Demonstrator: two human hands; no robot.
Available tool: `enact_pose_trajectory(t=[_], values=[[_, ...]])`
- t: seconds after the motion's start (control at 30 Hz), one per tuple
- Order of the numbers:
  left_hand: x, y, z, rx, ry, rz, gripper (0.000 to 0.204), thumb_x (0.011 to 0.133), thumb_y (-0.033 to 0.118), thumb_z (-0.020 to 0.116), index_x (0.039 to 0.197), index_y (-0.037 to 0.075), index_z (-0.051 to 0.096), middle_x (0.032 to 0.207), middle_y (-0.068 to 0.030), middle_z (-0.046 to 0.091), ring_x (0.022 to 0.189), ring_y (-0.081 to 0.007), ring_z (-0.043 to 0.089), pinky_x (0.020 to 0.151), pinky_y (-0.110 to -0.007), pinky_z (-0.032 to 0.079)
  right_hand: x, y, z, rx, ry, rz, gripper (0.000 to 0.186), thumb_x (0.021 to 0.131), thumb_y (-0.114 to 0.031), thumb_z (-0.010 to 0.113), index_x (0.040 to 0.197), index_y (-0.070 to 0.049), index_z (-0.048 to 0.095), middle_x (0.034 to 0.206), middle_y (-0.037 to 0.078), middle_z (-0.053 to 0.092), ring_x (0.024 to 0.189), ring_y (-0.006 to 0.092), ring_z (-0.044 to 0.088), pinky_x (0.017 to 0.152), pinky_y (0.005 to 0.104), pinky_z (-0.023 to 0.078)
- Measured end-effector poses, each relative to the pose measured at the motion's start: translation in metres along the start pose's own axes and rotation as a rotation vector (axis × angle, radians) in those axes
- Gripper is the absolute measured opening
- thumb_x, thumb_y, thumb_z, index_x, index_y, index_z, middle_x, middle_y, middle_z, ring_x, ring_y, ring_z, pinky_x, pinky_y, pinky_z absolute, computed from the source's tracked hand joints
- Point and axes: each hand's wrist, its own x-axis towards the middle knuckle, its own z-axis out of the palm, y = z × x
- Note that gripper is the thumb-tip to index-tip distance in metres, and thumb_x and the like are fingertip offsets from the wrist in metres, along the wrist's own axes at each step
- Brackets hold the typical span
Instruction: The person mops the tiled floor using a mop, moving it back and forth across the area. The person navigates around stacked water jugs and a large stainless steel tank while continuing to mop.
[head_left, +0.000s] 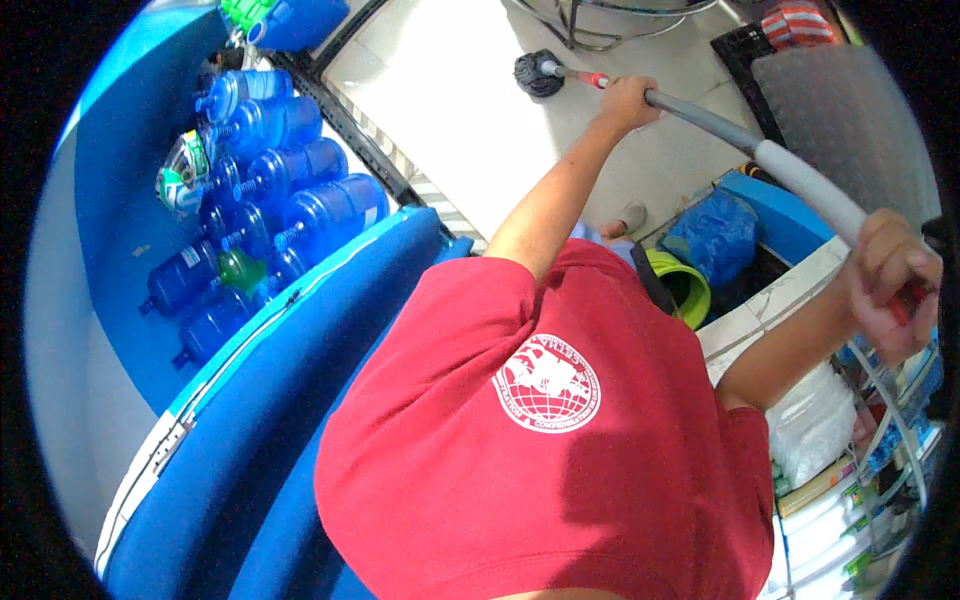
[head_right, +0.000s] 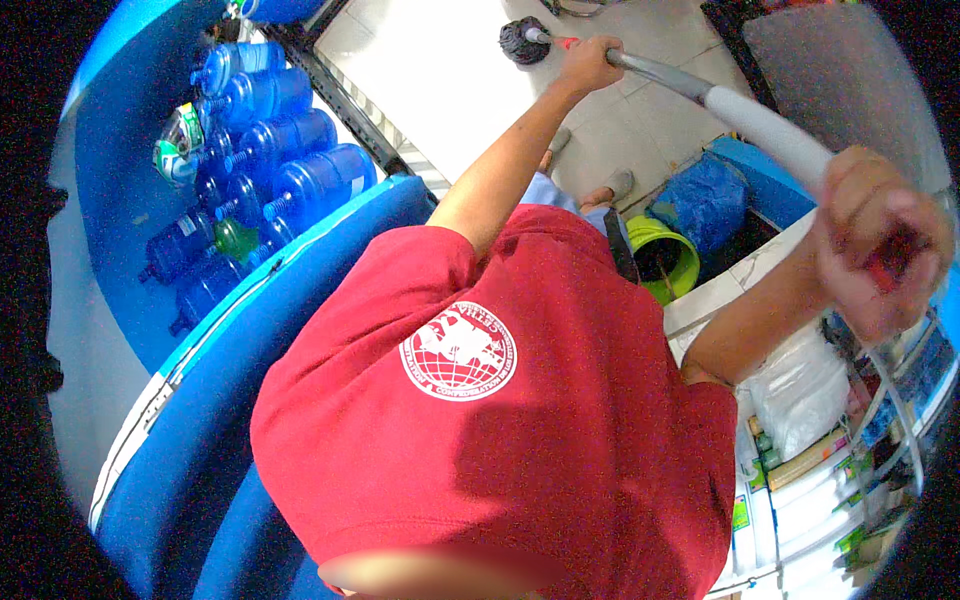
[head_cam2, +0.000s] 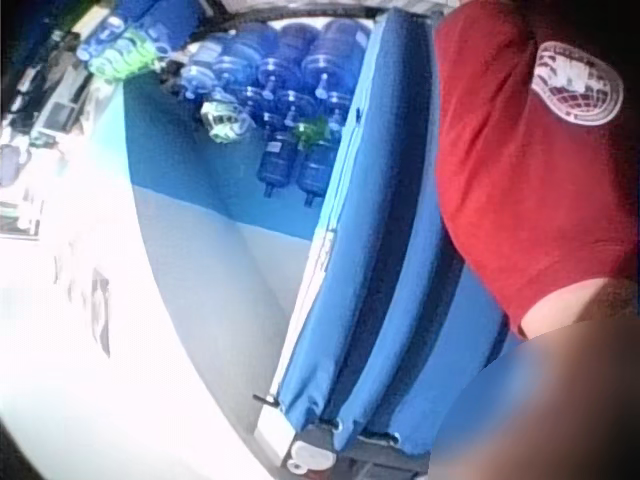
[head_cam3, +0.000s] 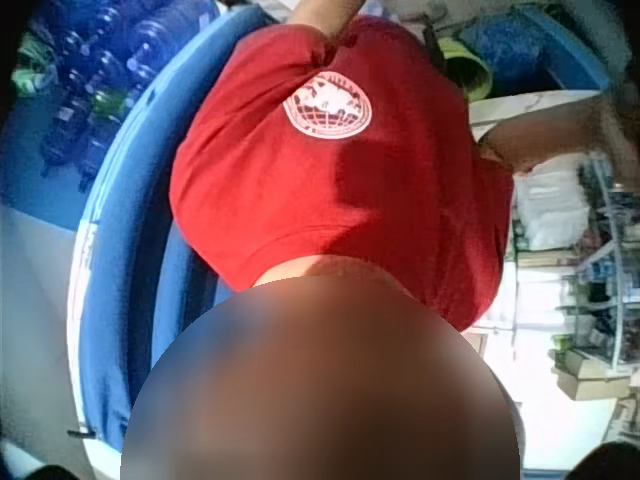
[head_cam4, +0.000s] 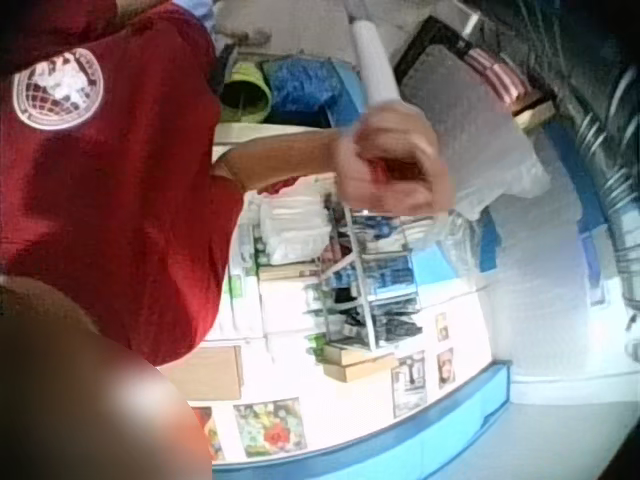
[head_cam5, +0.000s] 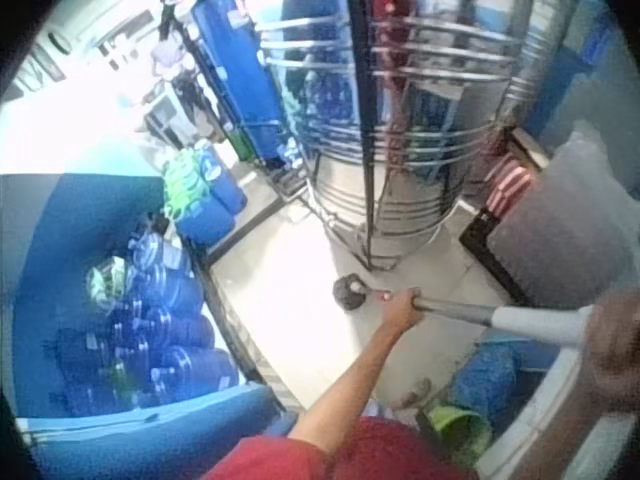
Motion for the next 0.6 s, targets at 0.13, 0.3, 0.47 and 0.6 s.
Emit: enact_pose_trajectory(t=[0.13, 0.3, 0.47, 0.6], values=[[-0.010, -0.009, -0.020, 0.044, -0.133, -0.196, 0.021, 0.066, 0.029, 0.068, 0.074, 0.009, 0.067, 0.077, -0.0151, 0.067, 0.084, -0.0370, 0.064, 0.074, -0.047, 0.049, 0.030, 0.033, -0.027, 0.178, 0.167, 0.102, 0.025, 0.091, -0.021, 0.046, 0.089, 0.001, 0.056, 0.052, 0.004, 0.044, 0.041, 0.0143, 0.040, 0.041, 0.0278, 0.033], [-0.087, -0.089, -0.061, 0.078, 0.048, -0.273, 0.023, 0.069, 0.026, 0.067, 0.076, 0.005, 0.066, 0.078, -0.0209, 0.065, 0.082, -0.0404, 0.063, 0.076, -0.049, 0.048, 0.012, 0.092, 0.013, 0.399, 0.047, 0.272, 0.030, 0.092, -0.022, 0.038, 0.100, 0.002, 0.054, 0.050, -0.001, 0.033, 0.042, 0.0096, 0.031, 0.047, 0.0304, 0.031], [-0.153, -0.170, -0.119, 0.258, 0.042, -0.503, 0.017, 0.074, 0.020, 0.064, 0.078, 0.003, 0.063, 0.080, -0.0222, 0.064, 0.085, -0.0408, 0.063, 0.076, -0.050, 0.049, -0.045, 0.136, 0.089, 0.289, 0.048, 0.454, 0.025, 0.084, -0.012, 0.040, 0.088, 0.006, 0.057, 0.054, 0.004, 0.045, 0.042, 0.0088, 0.033, 0.046, 0.0284, 0.034], [-0.143, -0.171, -0.135, 0.202, -0.117, -0.563, 0.014, 0.074, 0.016, 0.061, 0.070, 0.002, 0.062, 0.075, -0.0233, 0.063, 0.080, -0.0409, 0.064, 0.073, -0.047, 0.050, -0.041, 0.122, 0.103, 0.216, 0.006, 0.449, 0.025, 0.081, -0.010, 0.042, 0.082, 0.007, 0.060, 0.058, 0.008, 0.052, 0.043, 0.0091, 0.036, 0.044, 0.0256, 0.031]])
